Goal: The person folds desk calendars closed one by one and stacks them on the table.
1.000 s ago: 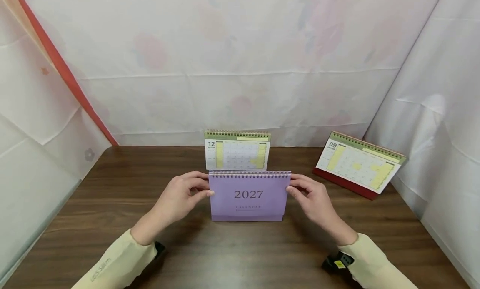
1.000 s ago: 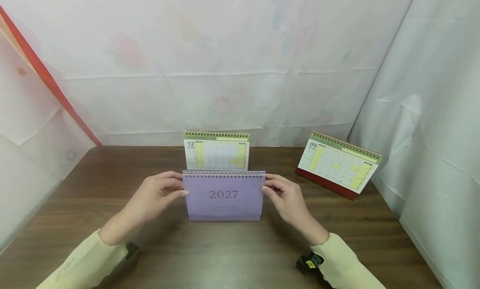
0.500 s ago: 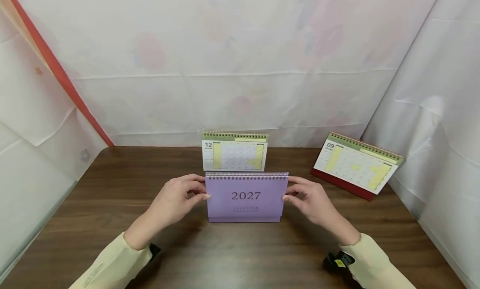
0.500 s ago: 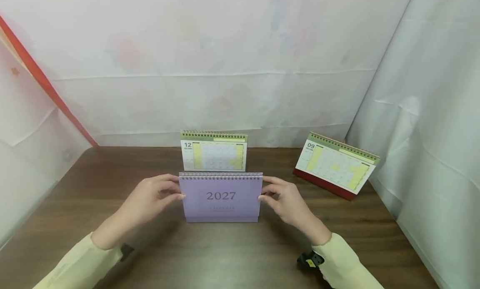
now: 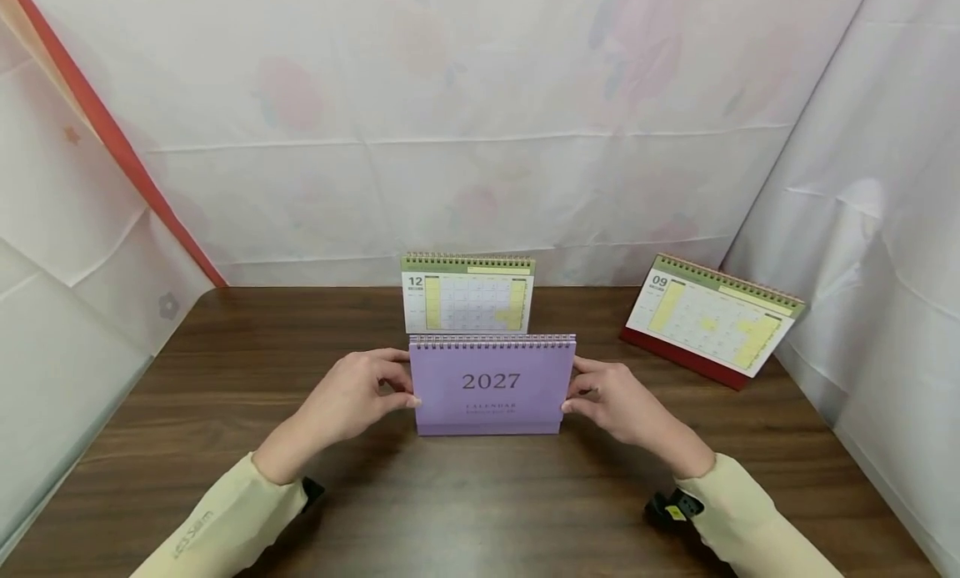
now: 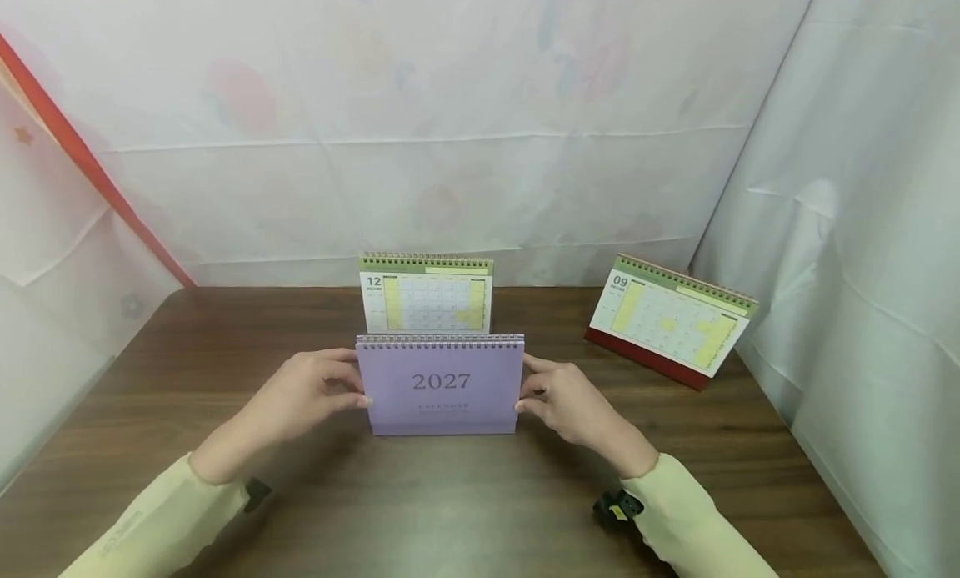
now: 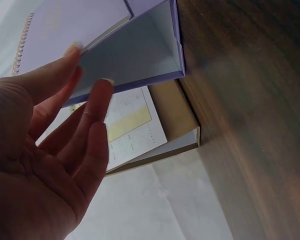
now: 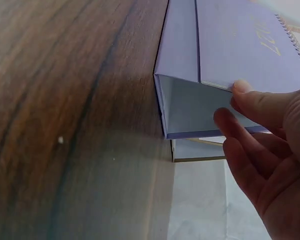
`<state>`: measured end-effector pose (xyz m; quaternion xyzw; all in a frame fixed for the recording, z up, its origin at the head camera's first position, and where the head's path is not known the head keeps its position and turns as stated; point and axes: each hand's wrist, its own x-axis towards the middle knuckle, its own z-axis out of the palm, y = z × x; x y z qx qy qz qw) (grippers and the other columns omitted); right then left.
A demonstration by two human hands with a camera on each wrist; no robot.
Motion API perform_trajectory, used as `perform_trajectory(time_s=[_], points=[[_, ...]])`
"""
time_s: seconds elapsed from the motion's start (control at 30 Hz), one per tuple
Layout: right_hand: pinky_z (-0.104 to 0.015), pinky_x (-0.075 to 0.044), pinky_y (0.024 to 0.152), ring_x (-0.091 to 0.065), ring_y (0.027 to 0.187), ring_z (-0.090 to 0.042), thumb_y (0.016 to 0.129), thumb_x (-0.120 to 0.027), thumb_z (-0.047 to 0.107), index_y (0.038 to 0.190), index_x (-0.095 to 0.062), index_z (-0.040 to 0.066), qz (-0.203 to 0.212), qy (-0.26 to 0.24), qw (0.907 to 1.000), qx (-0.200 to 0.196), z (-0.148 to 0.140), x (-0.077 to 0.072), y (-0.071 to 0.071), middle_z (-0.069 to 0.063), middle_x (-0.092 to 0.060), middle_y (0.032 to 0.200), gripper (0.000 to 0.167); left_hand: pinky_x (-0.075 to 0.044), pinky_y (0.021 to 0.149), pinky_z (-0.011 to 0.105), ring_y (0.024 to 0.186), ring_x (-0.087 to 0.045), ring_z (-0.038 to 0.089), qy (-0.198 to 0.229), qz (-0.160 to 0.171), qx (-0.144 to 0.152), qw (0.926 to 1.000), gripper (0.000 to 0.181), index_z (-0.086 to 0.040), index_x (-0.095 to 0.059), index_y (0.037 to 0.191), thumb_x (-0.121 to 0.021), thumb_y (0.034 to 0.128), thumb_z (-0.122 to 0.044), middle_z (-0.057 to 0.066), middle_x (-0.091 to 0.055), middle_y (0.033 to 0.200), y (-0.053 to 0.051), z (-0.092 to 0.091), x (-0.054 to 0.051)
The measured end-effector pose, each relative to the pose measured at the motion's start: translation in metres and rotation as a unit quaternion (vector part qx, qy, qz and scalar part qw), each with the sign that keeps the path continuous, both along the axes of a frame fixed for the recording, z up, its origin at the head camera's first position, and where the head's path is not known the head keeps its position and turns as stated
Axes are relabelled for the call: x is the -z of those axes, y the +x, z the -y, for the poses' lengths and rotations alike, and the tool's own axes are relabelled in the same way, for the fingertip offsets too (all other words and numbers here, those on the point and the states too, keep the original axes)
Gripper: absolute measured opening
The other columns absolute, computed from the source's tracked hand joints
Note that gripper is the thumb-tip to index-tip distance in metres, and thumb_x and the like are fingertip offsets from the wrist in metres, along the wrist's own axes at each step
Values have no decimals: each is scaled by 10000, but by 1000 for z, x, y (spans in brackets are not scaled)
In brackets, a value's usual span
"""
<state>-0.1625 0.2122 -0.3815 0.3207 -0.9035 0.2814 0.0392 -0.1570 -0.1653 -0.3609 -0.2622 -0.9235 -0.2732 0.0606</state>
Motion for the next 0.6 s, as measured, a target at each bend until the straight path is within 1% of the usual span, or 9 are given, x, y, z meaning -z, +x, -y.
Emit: perform_trajectory(time_s=[0.07,0.13,0.27,0.3,0.37,0.5,0.53,0.6], points=[[-379,-561,794,-536,1265,-375,840,-805,105,817,-773,135,33,-40,10000,31,0,1,0,-205,-666,1211,49,-490,667,281,1133,-646,217,32,5,28,10000,164,-280,-740,738,-883,757,-203,53,-716,1134,-1,1,1],[-377,-559,796,-532,1271,-375,842,-802,100,813,-770,137,57,-82,9999,64,0,2,1,-204,-667,1210,57,-486,634,262,1119,-655,217,66,-14,64,10000,164,-281,-742,735,-887,751,-207,62,-717,1134,0,1,3],[-366,-554,794,-536,1269,-365,838,-806,95,803,-760,143,92,-183,9997,150,0,6,3,-218,-643,1249,74,-479,623,251,1106,-665,209,182,-28,90,9998,143,-270,-758,745,-888,749,-212,59,-728,1108,1,2,6],[-349,-556,766,-536,1269,-366,837,-806,94,803,-759,142,119,-214,9996,155,0,6,3,-220,-640,1253,75,-474,626,249,1107,-666,212,211,-18,100,9997,138,-264,-762,749,-888,749,-208,57,-732,1095,2,2,7],[-304,-551,678,-534,1269,-368,833,-810,89,802,-758,136,176,-307,9992,165,0,7,3,-237,-617,1282,77,-439,576,241,1105,-669,219,288,47,68,9996,132,-253,-768,754,-889,747,-201,68,-733,1096,2,3,8],[-235,-490,520,-540,1261,-377,821,-818,76,800,-765,117,260,-501,9981,244,1,6,1,-262,-588,1311,71,-331,502,237,1106,-669,229,445,108,-36,9989,116,-235,-781,779,-886,749,-196,89,-724,1128,0,3,8],[-232,-491,513,-567,1234,-367,818,-821,75,801,-767,112,284,-543,9977,286,1,5,1,-266,-579,1321,68,-304,484,242,1100,-672,229,481,121,-68,9987,113,-232,-783,785,-885,749,-198,93,-717,1147,-1,2,8],[-233,-498,507,-602,1193,-352,817,-822,77,804,-773,105,340,-596,9970,354,0,4,0,-272,-567,1333,58,-296,485,244,1077,-682,224,526,123,-108,9985,109,-232,-785,793,-883,753,-204,89,-710,1165,-2,1,7]])
